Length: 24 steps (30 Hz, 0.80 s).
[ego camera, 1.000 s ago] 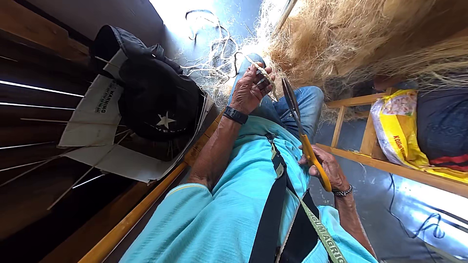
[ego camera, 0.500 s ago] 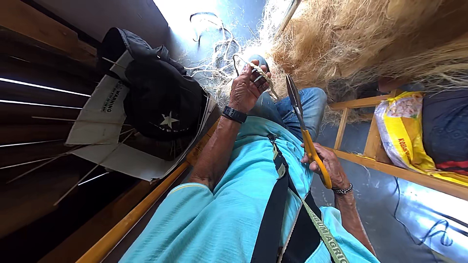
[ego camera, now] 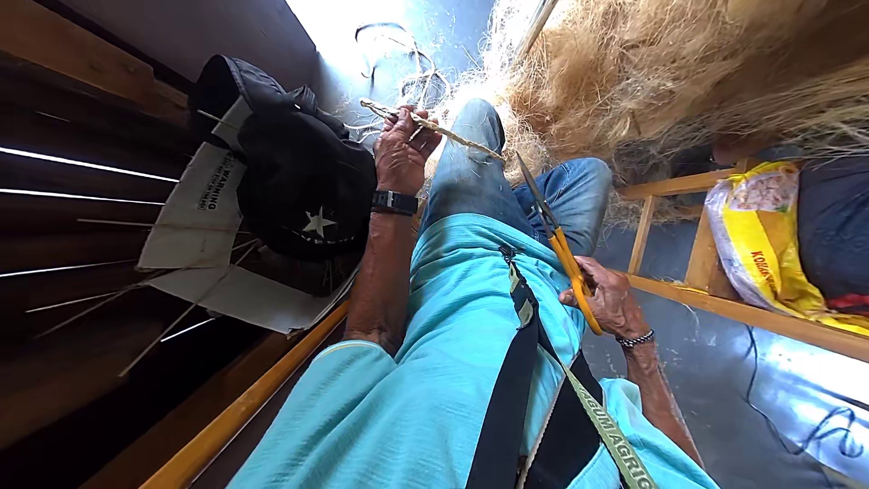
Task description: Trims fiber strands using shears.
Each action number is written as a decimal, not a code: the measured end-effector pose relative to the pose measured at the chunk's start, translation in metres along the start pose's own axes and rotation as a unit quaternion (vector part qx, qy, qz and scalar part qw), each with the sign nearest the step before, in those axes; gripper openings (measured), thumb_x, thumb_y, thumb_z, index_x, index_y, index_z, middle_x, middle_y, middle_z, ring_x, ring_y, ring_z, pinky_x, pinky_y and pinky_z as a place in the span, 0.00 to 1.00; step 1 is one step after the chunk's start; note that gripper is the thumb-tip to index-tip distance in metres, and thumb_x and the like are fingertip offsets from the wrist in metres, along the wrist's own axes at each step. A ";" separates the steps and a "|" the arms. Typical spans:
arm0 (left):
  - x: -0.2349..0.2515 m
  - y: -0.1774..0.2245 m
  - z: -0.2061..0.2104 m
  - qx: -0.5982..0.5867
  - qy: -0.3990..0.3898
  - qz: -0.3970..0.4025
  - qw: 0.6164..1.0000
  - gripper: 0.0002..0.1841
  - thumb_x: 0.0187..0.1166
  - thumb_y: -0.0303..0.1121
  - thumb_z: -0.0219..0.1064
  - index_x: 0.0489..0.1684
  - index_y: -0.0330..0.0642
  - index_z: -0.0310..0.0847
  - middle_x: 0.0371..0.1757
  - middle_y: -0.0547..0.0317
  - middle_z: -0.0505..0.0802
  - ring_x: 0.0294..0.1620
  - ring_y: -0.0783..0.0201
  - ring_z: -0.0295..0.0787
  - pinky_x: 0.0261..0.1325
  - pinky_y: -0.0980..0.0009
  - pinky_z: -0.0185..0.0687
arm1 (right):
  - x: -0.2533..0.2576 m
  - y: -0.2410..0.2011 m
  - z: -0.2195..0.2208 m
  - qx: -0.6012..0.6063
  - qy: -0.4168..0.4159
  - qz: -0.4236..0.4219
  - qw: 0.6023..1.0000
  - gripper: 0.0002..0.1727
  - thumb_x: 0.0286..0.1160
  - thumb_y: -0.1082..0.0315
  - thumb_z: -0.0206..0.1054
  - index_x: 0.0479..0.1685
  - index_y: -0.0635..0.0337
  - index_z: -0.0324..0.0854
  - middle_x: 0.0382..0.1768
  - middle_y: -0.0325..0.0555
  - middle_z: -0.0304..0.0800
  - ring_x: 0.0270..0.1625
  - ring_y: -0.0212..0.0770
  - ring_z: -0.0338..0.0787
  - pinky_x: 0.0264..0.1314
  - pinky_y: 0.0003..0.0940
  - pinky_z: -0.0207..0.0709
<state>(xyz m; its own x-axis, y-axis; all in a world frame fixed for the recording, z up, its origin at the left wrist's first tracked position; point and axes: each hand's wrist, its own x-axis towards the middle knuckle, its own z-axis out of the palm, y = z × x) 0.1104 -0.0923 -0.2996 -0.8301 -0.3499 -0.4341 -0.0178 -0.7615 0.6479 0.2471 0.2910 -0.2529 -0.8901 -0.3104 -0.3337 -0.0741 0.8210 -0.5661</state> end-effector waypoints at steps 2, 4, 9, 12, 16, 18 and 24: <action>0.007 0.009 0.007 0.009 0.028 0.002 1.000 0.10 0.94 0.33 0.50 0.62 0.41 0.70 0.46 0.51 0.91 0.43 0.56 0.94 0.50 0.58 0.93 | 0.005 -0.007 -0.002 -0.049 -0.015 -0.012 0.999 0.51 0.56 0.26 0.68 0.66 0.64 0.84 0.46 0.57 0.95 0.44 0.54 0.93 0.47 0.61 0.82; 0.015 0.017 0.019 0.003 0.030 0.005 1.000 0.10 0.94 0.33 0.50 0.63 0.40 0.69 0.47 0.49 0.90 0.44 0.55 0.93 0.51 0.57 0.93 | 0.013 -0.015 -0.006 -0.092 -0.024 -0.034 0.995 0.47 0.55 0.29 0.71 0.64 0.64 0.85 0.45 0.58 0.94 0.44 0.59 0.93 0.45 0.65 0.81; 0.013 0.026 0.055 -0.015 -0.022 0.000 1.000 0.11 0.94 0.33 0.47 0.61 0.38 0.71 0.46 0.49 0.90 0.46 0.55 0.93 0.56 0.57 0.91 | 0.046 -0.003 -0.015 -0.175 0.015 -0.154 0.972 0.39 0.55 0.45 0.75 0.66 0.64 0.84 0.50 0.63 0.92 0.53 0.65 0.91 0.53 0.65 0.79; 0.001 0.022 0.066 0.019 -0.073 0.000 0.997 0.11 0.94 0.34 0.46 0.60 0.41 0.72 0.45 0.55 0.91 0.45 0.60 0.93 0.55 0.61 0.91 | 0.056 0.016 -0.015 -0.157 -0.079 -0.113 0.978 0.47 0.55 0.60 0.80 0.85 0.58 0.70 0.65 0.71 0.83 0.70 0.72 0.81 0.70 0.68 0.72; -0.023 0.015 0.073 0.118 -0.155 0.029 0.980 0.14 0.93 0.37 0.49 0.66 0.44 0.72 0.50 0.60 0.90 0.48 0.63 0.91 0.56 0.60 0.90 | 0.059 -0.001 -0.025 -0.143 -0.170 -0.007 0.975 0.47 0.61 0.60 0.81 0.88 0.52 0.68 0.76 0.67 0.75 0.80 0.66 0.74 0.80 0.62 0.68; -0.034 0.008 0.074 0.139 -0.194 0.029 0.971 0.13 0.93 0.40 0.50 0.63 0.49 0.75 0.49 0.63 0.90 0.47 0.65 0.91 0.55 0.61 0.91 | 0.063 -0.019 -0.039 -0.135 -0.142 0.012 0.980 0.36 0.66 0.53 0.79 0.78 0.52 0.79 0.72 0.63 0.78 0.75 0.62 0.78 0.74 0.60 0.74; -0.063 -0.015 0.096 0.077 -0.238 -0.016 0.968 0.11 0.90 0.28 0.48 0.54 0.37 0.77 0.39 0.51 0.95 0.37 0.57 0.95 0.44 0.58 0.94 | 0.125 -0.066 -0.050 0.063 0.087 -0.200 0.974 0.37 0.66 0.55 0.79 0.78 0.59 0.78 0.77 0.53 0.81 0.81 0.47 0.77 0.86 0.45 0.67</action>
<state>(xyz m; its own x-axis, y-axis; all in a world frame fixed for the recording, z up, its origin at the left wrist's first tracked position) 0.1091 -0.0061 -0.2219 -0.9900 -0.0081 -0.1407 -0.0998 -0.6640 0.7411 0.1179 0.2219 -0.2191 -0.8645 -0.4992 0.0585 -0.3850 0.5827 -0.7157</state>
